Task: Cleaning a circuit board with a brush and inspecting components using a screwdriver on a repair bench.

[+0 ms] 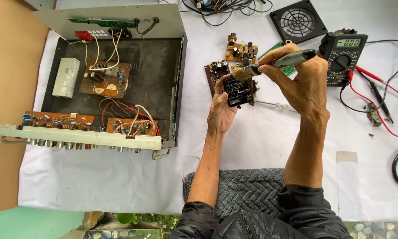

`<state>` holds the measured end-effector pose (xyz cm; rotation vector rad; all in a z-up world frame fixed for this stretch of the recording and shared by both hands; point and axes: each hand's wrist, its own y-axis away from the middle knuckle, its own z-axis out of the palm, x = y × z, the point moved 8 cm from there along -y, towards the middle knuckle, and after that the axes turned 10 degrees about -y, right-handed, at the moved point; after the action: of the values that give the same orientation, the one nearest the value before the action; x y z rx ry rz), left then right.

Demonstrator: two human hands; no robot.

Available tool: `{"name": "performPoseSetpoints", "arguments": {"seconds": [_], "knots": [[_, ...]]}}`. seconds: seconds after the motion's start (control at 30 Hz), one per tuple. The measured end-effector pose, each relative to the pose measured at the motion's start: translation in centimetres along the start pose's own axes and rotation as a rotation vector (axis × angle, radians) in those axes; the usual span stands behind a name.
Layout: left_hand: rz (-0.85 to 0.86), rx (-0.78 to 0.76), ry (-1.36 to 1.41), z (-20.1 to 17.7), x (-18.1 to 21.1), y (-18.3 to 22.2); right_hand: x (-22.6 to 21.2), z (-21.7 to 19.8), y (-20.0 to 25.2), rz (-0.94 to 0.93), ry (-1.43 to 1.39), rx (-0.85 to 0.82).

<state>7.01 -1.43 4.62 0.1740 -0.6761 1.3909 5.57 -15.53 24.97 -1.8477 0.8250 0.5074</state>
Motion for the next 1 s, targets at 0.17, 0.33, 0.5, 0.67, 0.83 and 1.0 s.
{"name": "performPoseSetpoints", "arguments": {"seconds": [0.17, 0.33, 0.5, 0.67, 0.83, 1.0], "knots": [[0.018, 0.024, -0.033, -0.5, 0.1, 0.1, -1.2, 0.5, -0.2, -0.022, -0.017, -0.059], [0.017, 0.047, -0.054, -0.6, 0.4, 0.2, -1.0, 1.5, 0.0, -0.030, -0.025, -0.139], [0.036, 0.053, -0.046, -1.2, 0.1, 0.2, -2.0, 4.1, -0.2, -0.167, 0.101, -0.249], [0.054, 0.099, -0.117, -1.2, 0.7, 0.3, -1.6, 4.1, -0.2, -0.145, 0.159, -0.244], [0.061, 0.106, -0.109, -1.3, 0.7, 0.2, -1.6, 4.9, -0.2, -0.163, 0.161, -0.258], [0.091, 0.138, -0.154, -1.2, 1.1, 0.2, -0.5, 3.9, -0.2, -0.145, 0.146, -0.195]]}}
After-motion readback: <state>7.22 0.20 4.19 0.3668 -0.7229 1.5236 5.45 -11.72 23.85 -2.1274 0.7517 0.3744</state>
